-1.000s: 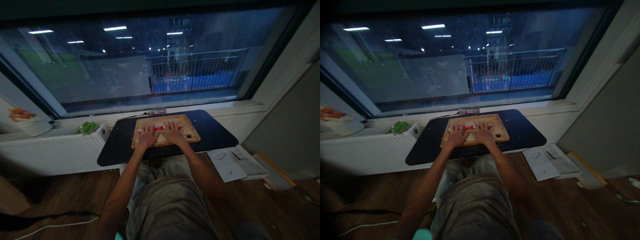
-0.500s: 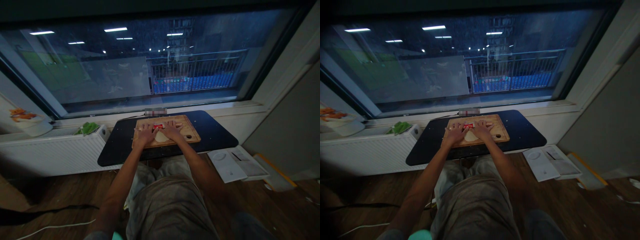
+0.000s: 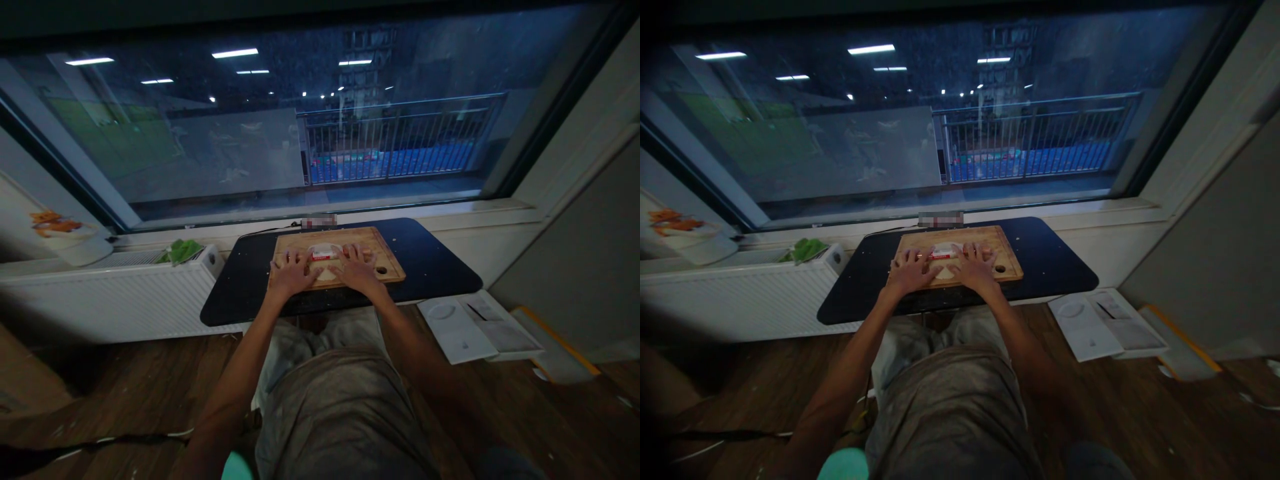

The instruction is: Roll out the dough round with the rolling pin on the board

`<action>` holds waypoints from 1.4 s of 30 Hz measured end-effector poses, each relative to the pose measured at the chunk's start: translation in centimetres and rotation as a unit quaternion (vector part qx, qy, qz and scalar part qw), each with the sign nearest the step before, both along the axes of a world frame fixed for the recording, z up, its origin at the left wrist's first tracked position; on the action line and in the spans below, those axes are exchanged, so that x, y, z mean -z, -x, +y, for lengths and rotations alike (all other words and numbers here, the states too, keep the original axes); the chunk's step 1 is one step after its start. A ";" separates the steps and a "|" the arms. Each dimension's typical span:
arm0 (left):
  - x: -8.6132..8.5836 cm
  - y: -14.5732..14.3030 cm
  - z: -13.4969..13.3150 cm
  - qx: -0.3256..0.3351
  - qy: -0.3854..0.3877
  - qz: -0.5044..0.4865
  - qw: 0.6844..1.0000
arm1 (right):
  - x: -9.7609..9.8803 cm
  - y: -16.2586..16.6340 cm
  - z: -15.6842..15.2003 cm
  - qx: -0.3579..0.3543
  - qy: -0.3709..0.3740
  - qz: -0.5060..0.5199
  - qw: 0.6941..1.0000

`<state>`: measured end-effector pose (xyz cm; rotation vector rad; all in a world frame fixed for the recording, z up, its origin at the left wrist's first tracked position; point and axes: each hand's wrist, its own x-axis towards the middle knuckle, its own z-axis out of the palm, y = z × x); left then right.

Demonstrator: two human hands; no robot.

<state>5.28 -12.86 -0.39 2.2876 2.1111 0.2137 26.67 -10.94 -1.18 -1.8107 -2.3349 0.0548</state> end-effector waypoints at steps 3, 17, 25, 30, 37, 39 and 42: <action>-0.2 -0.1 1.0 -0.011 0.008 -0.008 1.000 | -0.4 -0.1 1.4 -0.004 0.025 0.010 1.000; -0.2 -0.7 2.2 -0.035 -0.016 -0.009 0.999 | -0.2 -0.7 3.4 0.009 -0.001 0.013 1.000; 0.4 -0.1 0.5 -0.021 -0.015 -0.007 1.000 | 0.6 -1.5 1.1 0.015 -0.009 0.001 1.000; -0.3 0.0 2.8 -0.022 0.003 -0.002 1.000 | -0.2 -1.7 4.0 0.008 0.052 0.032 0.998; -0.7 0.0 5.5 -0.040 0.012 -0.008 0.999 | -0.7 -1.3 7.1 0.025 0.089 0.046 0.995; -0.6 0.2 5.6 -0.043 0.021 -0.012 0.999 | -0.5 -1.3 6.9 0.021 0.077 0.050 0.996; -0.4 0.5 4.9 -0.036 0.029 -0.017 0.999 | -0.2 -1.6 5.7 0.010 0.051 0.043 0.998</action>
